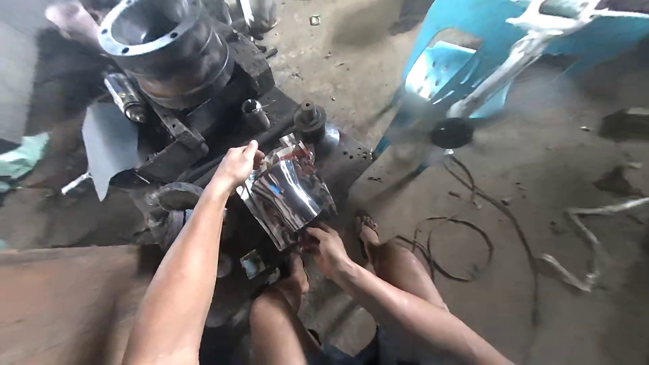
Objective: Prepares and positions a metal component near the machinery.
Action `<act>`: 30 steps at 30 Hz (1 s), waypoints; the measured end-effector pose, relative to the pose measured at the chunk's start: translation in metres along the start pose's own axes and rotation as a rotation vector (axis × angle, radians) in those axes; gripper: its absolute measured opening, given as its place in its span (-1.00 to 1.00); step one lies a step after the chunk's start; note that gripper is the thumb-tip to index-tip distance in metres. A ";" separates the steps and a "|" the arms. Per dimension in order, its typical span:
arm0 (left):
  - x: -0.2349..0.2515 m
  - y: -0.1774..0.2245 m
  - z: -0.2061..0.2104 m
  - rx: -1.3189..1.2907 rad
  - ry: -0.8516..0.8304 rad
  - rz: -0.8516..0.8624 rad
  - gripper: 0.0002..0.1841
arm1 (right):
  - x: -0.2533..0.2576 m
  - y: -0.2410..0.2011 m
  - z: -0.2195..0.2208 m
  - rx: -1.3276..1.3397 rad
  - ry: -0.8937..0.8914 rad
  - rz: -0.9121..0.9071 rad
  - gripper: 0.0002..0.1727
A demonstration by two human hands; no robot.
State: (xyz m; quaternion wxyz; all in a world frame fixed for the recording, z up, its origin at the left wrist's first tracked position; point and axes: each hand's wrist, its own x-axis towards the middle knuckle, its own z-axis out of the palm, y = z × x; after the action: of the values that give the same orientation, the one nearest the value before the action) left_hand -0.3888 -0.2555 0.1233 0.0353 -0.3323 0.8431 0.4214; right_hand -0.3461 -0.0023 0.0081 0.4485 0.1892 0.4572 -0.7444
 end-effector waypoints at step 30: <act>0.042 -0.003 0.033 0.225 -0.167 -0.026 -0.06 | 0.018 -0.005 0.015 0.274 0.127 0.065 -0.72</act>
State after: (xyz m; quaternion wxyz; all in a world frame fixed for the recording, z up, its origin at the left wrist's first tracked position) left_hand -0.4272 -0.2546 0.0858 0.1477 -0.3010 0.8749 0.3496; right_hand -0.3576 -0.0227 0.0057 0.4124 0.3099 0.3723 -0.7716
